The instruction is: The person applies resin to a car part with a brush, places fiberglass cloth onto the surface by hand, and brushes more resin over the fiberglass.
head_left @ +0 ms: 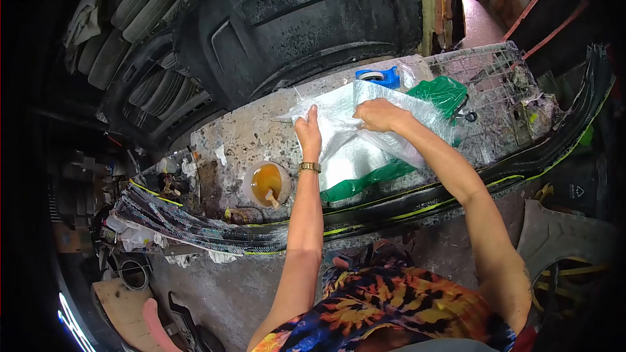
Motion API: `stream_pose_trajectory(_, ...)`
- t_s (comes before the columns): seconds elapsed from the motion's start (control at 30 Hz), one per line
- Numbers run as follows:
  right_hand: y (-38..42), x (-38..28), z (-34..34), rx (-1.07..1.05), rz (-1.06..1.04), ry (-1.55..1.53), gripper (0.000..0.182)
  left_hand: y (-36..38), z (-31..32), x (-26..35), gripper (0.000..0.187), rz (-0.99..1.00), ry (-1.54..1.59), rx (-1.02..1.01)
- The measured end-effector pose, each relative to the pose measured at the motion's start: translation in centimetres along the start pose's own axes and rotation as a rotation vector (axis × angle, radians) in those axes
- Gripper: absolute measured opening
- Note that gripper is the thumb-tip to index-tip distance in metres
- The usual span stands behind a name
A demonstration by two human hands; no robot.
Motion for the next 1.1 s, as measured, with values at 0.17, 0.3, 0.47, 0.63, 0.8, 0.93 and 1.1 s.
stream_pose_trajectory(0.17, -1.9, -0.4, 1.9, 0.016, 0.092, -0.003, 0.029, 1.0, 2.9, 0.8, 0.046, -0.071, 0.139, -0.272)
stream_pose_trajectory(0.3, -2.6, 0.5, 5.4, -0.072, 0.157, -0.176, 0.034, 1.1, 1.6, 3.2, 0.045, 0.069, -0.002, -0.395)
stream_pose_trajectory(0.47, -2.9, 0.9, 4.7, 0.095, 0.199, -0.232, 0.033, 2.1, 1.3, -0.6, 0.035, 0.065, -0.099, -0.454)
stream_pose_trajectory(0.63, -2.5, 0.1, 5.5, -0.019, 0.198, -0.217, 0.039, 0.8, -0.1, -0.2, 0.033, 0.165, -0.038, -0.172)
stream_pose_trajectory(0.8, -1.4, -0.9, 3.0, -0.07, 0.218, -0.279, 0.05, -1.6, -2.5, -6.3, 0.031, -0.254, 0.101, -0.041)
stream_pose_trajectory(0.93, -2.8, -3.3, 3.0, -0.12, 0.106, -0.075, 0.054, -0.2, -0.1, 0.3, 0.029, -0.109, 0.242, -0.272)
stream_pose_trajectory(1.1, -4.7, -3.2, 7.8, -0.197, 0.134, -0.474, 0.059, -0.2, 0.0, 1.9, 0.033, 0.059, 0.045, -0.37)
Point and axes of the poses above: each hand's wrist, its own y-axis away from the middle knuckle, its own z-axis out of the palm, x = y × z, the point moved 10 cm from there along -y, towards the middle knuckle, and after that the axes turned 15 degrees about x, right-handed, at the moved point
